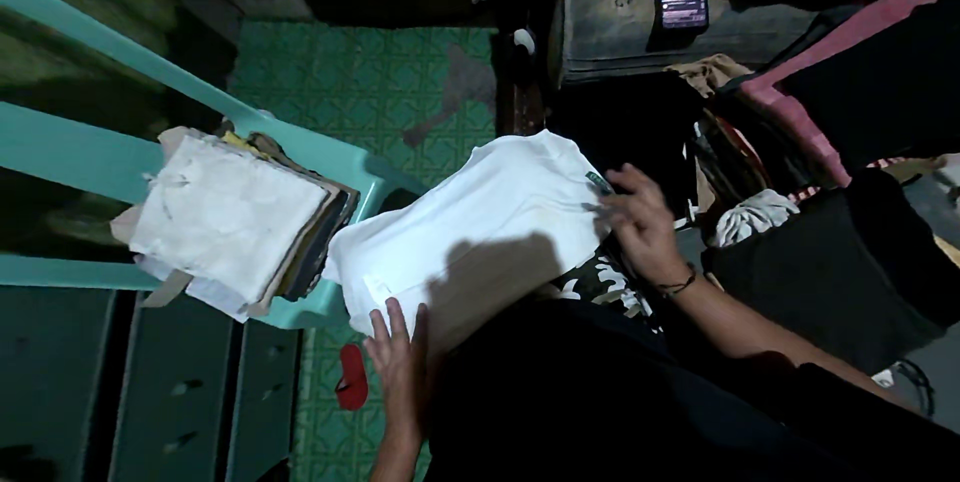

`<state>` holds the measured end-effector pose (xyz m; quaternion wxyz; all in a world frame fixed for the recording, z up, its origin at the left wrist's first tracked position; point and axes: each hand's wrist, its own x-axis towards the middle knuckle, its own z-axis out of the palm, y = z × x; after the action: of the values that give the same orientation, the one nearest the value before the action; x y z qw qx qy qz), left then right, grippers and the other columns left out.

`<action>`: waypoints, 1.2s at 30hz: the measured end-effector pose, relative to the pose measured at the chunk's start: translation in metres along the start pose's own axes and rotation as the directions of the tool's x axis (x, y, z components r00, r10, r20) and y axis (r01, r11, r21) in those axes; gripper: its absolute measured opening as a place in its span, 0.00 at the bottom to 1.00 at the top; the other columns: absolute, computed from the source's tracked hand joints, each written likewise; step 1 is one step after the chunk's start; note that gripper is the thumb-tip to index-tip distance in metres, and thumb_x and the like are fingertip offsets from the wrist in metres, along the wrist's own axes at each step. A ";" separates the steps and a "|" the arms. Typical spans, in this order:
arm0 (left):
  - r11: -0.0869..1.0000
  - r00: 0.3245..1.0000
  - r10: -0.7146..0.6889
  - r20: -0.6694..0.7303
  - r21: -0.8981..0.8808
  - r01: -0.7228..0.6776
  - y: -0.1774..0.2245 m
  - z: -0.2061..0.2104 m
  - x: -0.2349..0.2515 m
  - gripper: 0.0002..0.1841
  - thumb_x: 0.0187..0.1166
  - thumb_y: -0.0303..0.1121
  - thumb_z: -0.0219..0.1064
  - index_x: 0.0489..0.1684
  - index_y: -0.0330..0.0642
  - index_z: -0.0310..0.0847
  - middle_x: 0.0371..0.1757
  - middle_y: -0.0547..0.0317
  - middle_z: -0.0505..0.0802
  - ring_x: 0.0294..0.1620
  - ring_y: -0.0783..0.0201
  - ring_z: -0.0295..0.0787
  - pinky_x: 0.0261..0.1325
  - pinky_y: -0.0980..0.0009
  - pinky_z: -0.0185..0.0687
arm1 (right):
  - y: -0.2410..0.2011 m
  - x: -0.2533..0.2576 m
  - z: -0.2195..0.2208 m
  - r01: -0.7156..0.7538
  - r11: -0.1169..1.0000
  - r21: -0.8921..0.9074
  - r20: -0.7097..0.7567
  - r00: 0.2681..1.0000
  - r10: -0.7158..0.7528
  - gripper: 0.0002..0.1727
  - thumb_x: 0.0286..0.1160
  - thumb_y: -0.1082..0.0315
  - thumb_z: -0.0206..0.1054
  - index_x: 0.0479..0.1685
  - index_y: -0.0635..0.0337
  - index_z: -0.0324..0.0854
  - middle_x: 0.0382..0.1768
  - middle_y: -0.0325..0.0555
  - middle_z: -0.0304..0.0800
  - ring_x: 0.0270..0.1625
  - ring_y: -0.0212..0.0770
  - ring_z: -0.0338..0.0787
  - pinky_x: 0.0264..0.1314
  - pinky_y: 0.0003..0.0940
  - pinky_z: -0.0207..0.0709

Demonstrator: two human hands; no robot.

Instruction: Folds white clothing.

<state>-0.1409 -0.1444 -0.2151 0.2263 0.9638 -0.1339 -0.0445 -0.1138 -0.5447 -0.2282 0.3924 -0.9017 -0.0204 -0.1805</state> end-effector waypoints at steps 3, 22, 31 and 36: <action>0.999 0.997 -0.038 -0.071 0.019 0.039 0.003 0.008 -0.002 0.31 0.79 0.43 0.57 0.84 0.43 0.72 0.89 0.24 0.59 0.88 0.15 0.44 0.80 0.17 0.34 | -0.043 -0.002 0.039 0.182 0.983 0.010 0.269 0.946 -0.178 0.22 0.83 0.61 0.57 0.72 0.49 0.85 0.88 0.45 0.68 0.95 0.55 0.52 0.95 0.64 0.45; 0.936 0.927 -0.295 -0.231 -0.265 0.232 -0.079 -0.002 0.035 0.47 0.88 0.64 0.32 0.94 0.29 0.40 0.94 0.27 0.43 0.96 0.34 0.33 0.94 0.41 0.33 | 0.010 0.071 0.057 -0.011 0.978 -0.207 0.256 0.964 0.065 0.42 0.86 0.31 0.42 0.93 0.44 0.60 0.95 0.48 0.50 0.97 0.58 0.38 0.89 0.78 0.23; 0.991 0.948 -0.035 0.316 0.134 -0.008 -0.037 -0.038 0.184 0.34 0.89 0.61 0.47 0.89 0.53 0.66 0.81 0.48 0.80 0.86 0.43 0.68 0.85 0.27 0.47 | -0.010 0.197 0.130 -0.162 0.936 -0.314 0.589 0.740 0.325 0.39 0.82 0.31 0.54 0.76 0.51 0.82 0.72 0.55 0.85 0.81 0.60 0.76 0.84 0.80 0.46; 0.972 0.846 -0.215 0.489 0.187 0.139 -0.056 -0.025 0.233 0.41 0.84 0.70 0.43 0.85 0.50 0.71 0.80 0.41 0.81 0.84 0.38 0.71 0.83 0.26 0.52 | -0.015 0.231 0.141 -0.328 0.870 -0.367 0.706 0.511 0.491 0.38 0.71 0.38 0.74 0.59 0.68 0.85 0.58 0.67 0.87 0.64 0.64 0.85 0.67 0.69 0.73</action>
<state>0.0998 -0.1503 -0.2238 0.1080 0.9403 -0.1016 -0.3065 0.1427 -0.4578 -0.2274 0.2887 -0.8990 0.0424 0.3267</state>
